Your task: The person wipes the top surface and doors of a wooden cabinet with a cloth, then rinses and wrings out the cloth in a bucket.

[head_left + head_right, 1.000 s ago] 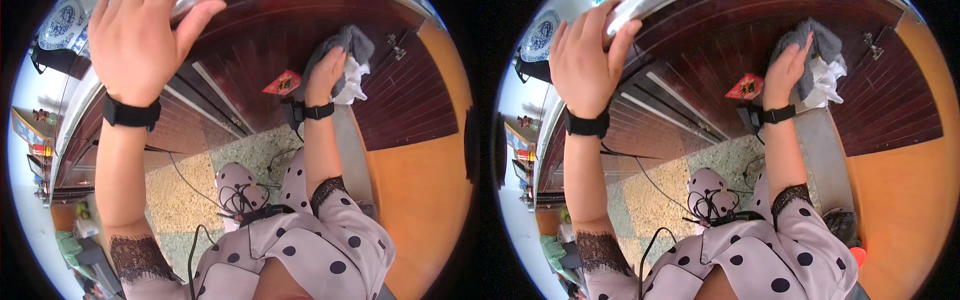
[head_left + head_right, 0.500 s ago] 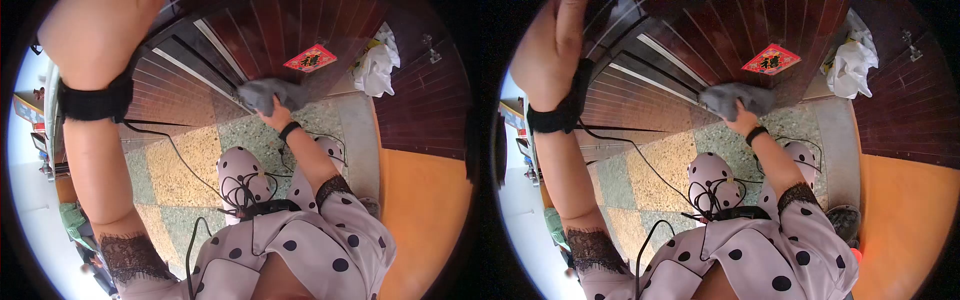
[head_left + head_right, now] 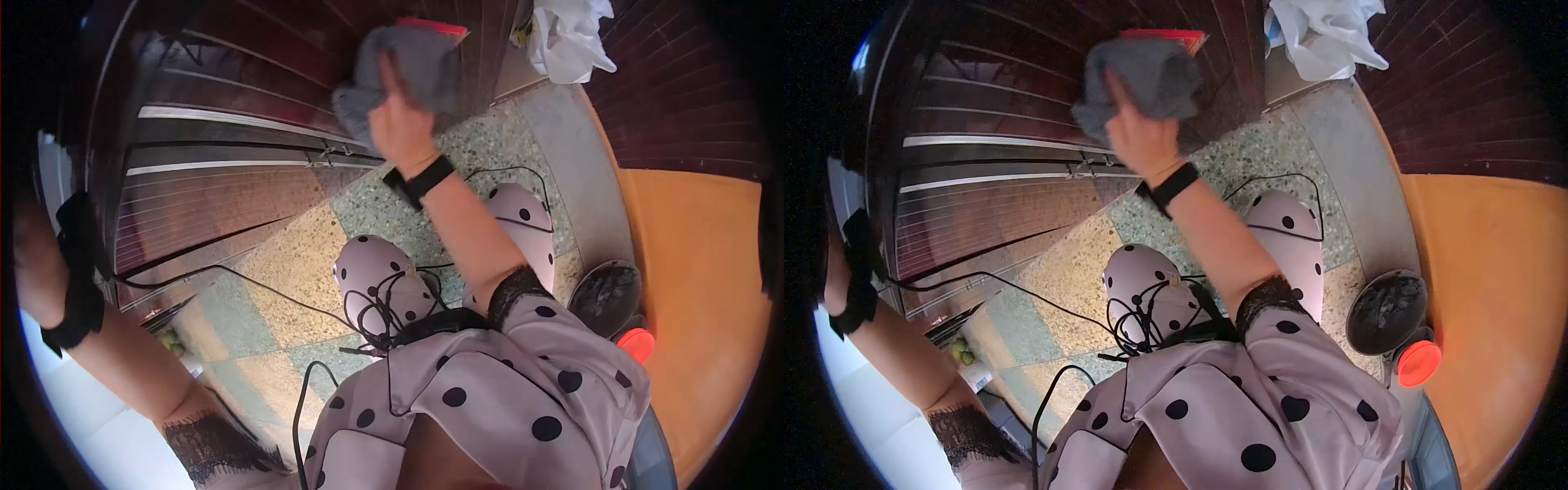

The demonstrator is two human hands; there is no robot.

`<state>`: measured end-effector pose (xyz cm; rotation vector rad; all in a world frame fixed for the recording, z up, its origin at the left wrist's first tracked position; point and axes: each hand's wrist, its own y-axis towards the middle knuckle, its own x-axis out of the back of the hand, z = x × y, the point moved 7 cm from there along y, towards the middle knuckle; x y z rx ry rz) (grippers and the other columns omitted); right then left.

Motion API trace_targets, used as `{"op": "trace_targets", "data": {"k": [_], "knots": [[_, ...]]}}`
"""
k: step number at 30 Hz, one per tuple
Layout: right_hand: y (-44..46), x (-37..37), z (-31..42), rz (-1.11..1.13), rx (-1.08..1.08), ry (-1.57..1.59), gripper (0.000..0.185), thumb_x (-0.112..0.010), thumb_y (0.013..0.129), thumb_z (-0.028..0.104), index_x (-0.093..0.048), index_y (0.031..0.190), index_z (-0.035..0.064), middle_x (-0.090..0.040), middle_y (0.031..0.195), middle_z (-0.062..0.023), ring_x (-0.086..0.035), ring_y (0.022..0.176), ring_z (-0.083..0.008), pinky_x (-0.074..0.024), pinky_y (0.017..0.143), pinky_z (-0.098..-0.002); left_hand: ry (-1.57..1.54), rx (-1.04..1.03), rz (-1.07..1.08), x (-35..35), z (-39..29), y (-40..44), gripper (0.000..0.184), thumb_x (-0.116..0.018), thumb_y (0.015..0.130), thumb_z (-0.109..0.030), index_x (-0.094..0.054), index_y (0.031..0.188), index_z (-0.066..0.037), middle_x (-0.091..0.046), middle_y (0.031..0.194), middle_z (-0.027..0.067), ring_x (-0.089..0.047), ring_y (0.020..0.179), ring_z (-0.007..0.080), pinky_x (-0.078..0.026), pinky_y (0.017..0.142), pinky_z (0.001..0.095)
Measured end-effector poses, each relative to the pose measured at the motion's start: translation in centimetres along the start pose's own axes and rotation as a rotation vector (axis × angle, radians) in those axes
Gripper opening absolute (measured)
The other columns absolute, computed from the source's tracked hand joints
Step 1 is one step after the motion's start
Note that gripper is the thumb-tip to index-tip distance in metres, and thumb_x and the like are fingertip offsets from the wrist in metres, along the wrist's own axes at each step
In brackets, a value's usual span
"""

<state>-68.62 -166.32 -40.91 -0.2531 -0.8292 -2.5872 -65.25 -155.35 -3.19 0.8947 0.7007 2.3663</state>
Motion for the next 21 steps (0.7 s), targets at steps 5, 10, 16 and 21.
{"op": "trace_targets", "data": {"k": [5, 10, 16, 21], "knots": [[1.3, 6.2, -12.1, -0.515, -0.017, -0.301, 0.059, -0.046, 0.09, 0.014, -0.026, 0.143, -0.003, -0.053, 0.122, -0.0267, -0.054, 0.105, -0.037, -0.0427, 0.092, -0.0378, 0.156, -0.058, 0.114, 0.0, -2.0, 0.7, 0.055, -0.025, 0.104, -0.039, -0.049, 0.081, 0.006, -0.052, 0.072, 0.0222, -0.05, 0.062, 0.0341, -0.043, 0.061, 0.0417], [-6.3, 0.5, -29.7, -0.508, -0.594, 0.079, 0.046, -0.037, 0.101, 0.024, -0.036, 0.134, -0.0077, -0.049, 0.127, -0.0202, -0.049, 0.107, -0.0289, -0.0371, 0.097, -0.0333, 0.099, 0.09, 0.061, 0.5, -1.6, 0.6, 0.056, -0.026, 0.104, -0.037, -0.053, 0.086, 0.009, -0.057, 0.078, 0.0259, -0.054, 0.067, 0.0327, -0.045, 0.064, 0.0425], [-11.0, -2.3, -28.9, -0.748, -0.957, 0.433, 0.059, -0.026, 0.101, 0.042, -0.036, 0.137, -0.004, -0.045, 0.134, -0.0162, -0.047, 0.115, -0.0289, -0.0344, 0.101, -0.0367, 0.195, -0.016, 0.045, 1.7, -1.1, 1.5, 0.049, -0.025, 0.105, -0.036, -0.035, 0.072, -0.001, -0.038, 0.068, 0.0052, -0.034, 0.062, 0.0193, -0.034, 0.061, 0.0352], [-19.7, -12.1, -26.6, 0.081, -1.244, 0.42, 0.071, -0.045, 0.091, 0.054, -0.034, 0.138, 0.0025, -0.038, 0.144, -0.0103, -0.043, 0.127, -0.028, -0.0347, 0.105, -0.0375, 0.261, -0.053, 0.13, 2.1, -0.9, 1.7, 0.049, -0.025, 0.105, -0.036, -0.038, 0.075, 0.001, -0.042, 0.07, 0.0082, -0.038, 0.062, 0.0213, -0.036, 0.062, 0.0372]]}}
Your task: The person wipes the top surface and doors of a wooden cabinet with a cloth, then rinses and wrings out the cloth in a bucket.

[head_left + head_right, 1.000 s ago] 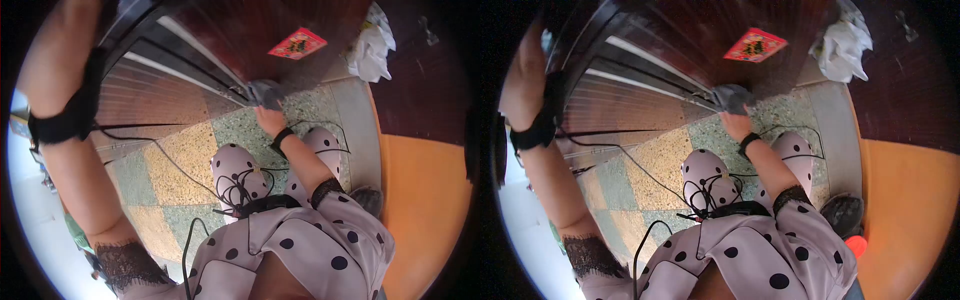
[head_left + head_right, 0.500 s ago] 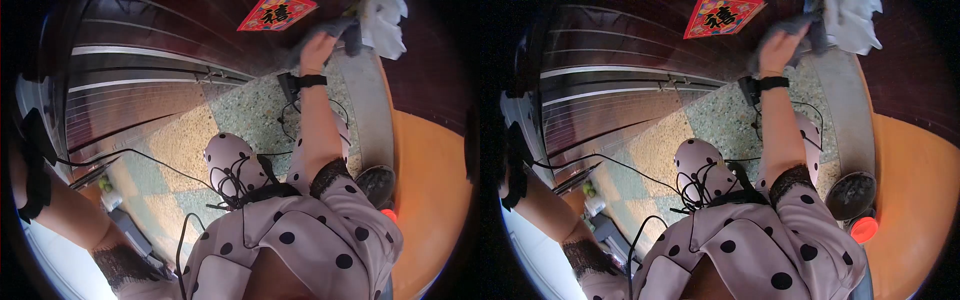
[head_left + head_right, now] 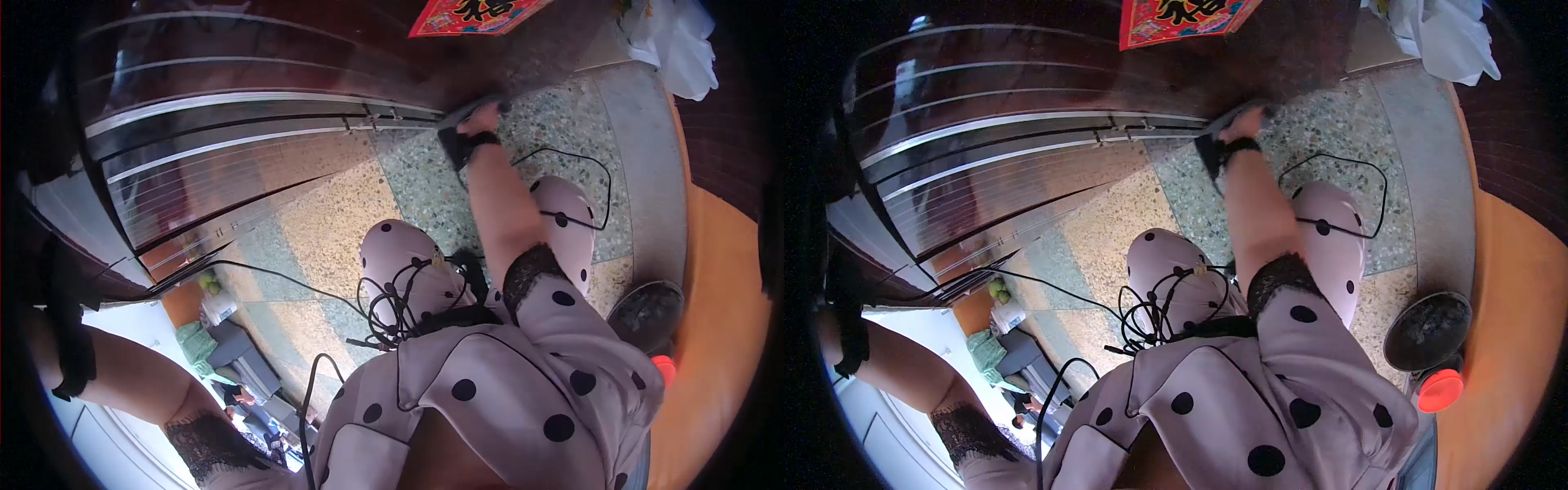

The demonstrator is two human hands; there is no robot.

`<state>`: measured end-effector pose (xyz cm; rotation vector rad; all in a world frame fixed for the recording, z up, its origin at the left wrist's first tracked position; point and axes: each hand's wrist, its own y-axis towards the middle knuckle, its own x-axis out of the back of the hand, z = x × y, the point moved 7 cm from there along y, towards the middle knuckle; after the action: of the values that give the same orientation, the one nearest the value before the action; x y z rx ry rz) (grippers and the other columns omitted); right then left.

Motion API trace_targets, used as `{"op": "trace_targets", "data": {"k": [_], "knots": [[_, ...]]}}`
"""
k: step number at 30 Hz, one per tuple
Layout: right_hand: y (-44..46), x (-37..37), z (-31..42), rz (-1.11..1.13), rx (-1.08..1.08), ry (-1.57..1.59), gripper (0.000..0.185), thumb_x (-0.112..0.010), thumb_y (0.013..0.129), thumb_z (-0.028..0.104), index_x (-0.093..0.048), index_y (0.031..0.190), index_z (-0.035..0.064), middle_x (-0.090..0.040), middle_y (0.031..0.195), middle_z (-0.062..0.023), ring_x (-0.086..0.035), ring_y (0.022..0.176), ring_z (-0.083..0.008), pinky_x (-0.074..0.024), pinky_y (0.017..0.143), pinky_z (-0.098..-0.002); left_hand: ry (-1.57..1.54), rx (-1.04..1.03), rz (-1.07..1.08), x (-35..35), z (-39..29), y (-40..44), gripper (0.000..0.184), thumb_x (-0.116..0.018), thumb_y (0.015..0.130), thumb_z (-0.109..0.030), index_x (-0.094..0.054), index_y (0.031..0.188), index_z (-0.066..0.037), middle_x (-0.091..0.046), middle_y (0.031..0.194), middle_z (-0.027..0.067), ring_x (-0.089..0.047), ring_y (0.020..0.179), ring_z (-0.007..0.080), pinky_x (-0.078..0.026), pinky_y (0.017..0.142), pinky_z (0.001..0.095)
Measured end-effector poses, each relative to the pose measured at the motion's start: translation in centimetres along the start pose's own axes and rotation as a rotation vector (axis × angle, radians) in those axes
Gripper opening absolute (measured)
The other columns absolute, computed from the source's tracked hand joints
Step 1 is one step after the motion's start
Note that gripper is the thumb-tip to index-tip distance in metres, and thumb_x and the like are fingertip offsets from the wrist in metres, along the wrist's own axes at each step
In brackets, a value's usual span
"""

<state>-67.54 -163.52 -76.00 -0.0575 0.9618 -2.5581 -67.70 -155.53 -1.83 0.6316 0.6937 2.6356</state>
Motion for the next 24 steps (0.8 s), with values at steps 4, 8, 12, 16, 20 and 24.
{"op": "trace_targets", "data": {"k": [4, 8, 12, 16, 20, 24], "knots": [[-5.2, -6.9, -2.3, 0.271, 0.461, -0.561, 0.087, -0.062, 0.073, 0.062, -0.04, 0.132, 0.0006, -0.05, 0.129, -0.0159, -0.051, 0.117, -0.0328, -0.0405, 0.099, -0.0415, -0.005, 0.073, -0.072, -0.1, -3.2, -0.1, 0.055, -0.024, 0.104, -0.037, -0.047, 0.082, 0.007, -0.051, 0.074, 0.0217, -0.046, 0.065, 0.0286, -0.041, 0.066, 0.0409], [-3.2, -7.9, -0.9, 0.511, 0.559, -0.849, 0.088, -0.076, 0.059, 0.058, -0.053, 0.12, -0.0003, -0.06, 0.115, -0.0223, -0.057, 0.107, -0.0374, -0.0447, 0.094, -0.0425, -0.088, -0.005, -0.058, -0.7, -1.7, -0.1, 0.054, -0.029, 0.102, -0.041, -0.05, 0.089, 0.007, -0.053, 0.078, 0.0237, -0.051, 0.066, 0.0331, -0.043, 0.062, 0.0429], [-1.9, -0.7, 9.4, 0.577, 0.64, -0.93, 0.076, -0.075, 0.063, 0.055, -0.06, 0.113, 0.0005, -0.061, 0.114, -0.024, -0.058, 0.107, -0.0369, -0.0438, 0.094, -0.0445, -0.238, 0.121, 0.019, -1.9, 0.1, -1.5, 0.052, -0.039, 0.099, -0.043, -0.051, 0.101, 0.007, -0.054, 0.083, 0.0263, -0.056, 0.076, 0.0341, -0.041, 0.074, 0.0489], [-10.5, 3.9, 24.6, 0.833, -0.024, 0.912, 0.049, -0.06, 0.087, 0.04, -0.054, 0.122, 0.006, -0.056, 0.125, -0.016, -0.051, 0.117, -0.0316, -0.0402, 0.1, -0.0507, -0.149, 0.343, 0.079, -2.9, 2.3, -3.8, 0.04, -0.052, 0.093, -0.041, -0.061, 0.109, -0.005, -0.064, 0.087, 0.016, -0.063, 0.079, 0.0302, -0.046, 0.078, 0.0454], [-19.6, 6.9, 34.5, 0.848, 0.046, 1.002, 0.042, -0.052, 0.095, 0.041, -0.053, 0.12, 0.0076, -0.057, 0.123, -0.0124, -0.053, 0.114, -0.0273, -0.0449, 0.096, -0.0445, -0.066, 0.189, -0.079, -1.0, 0.5, -1.5, 0.036, -0.058, 0.09, -0.04, -0.067, 0.11, -0.012, -0.068, 0.09, 0.0146, -0.065, 0.084, 0.0318, -0.049, 0.072, 0.0403], [-28.8, 5.1, 38.8, 0.778, 0.286, 0.704, 0.04, -0.057, 0.094, 0.036, -0.052, 0.12, 0.0059, -0.058, 0.122, -0.0112, -0.055, 0.111, -0.0252, -0.0461, 0.095, -0.0381, -0.049, 0.138, -0.185, -0.7, -0.6, -1.4, 0.048, -0.06, 0.085, -0.05, -0.062, 0.095, -0.002, -0.059, 0.077, 0.0095, -0.057, 0.075, 0.0265, -0.043, 0.078, 0.0408]]}}
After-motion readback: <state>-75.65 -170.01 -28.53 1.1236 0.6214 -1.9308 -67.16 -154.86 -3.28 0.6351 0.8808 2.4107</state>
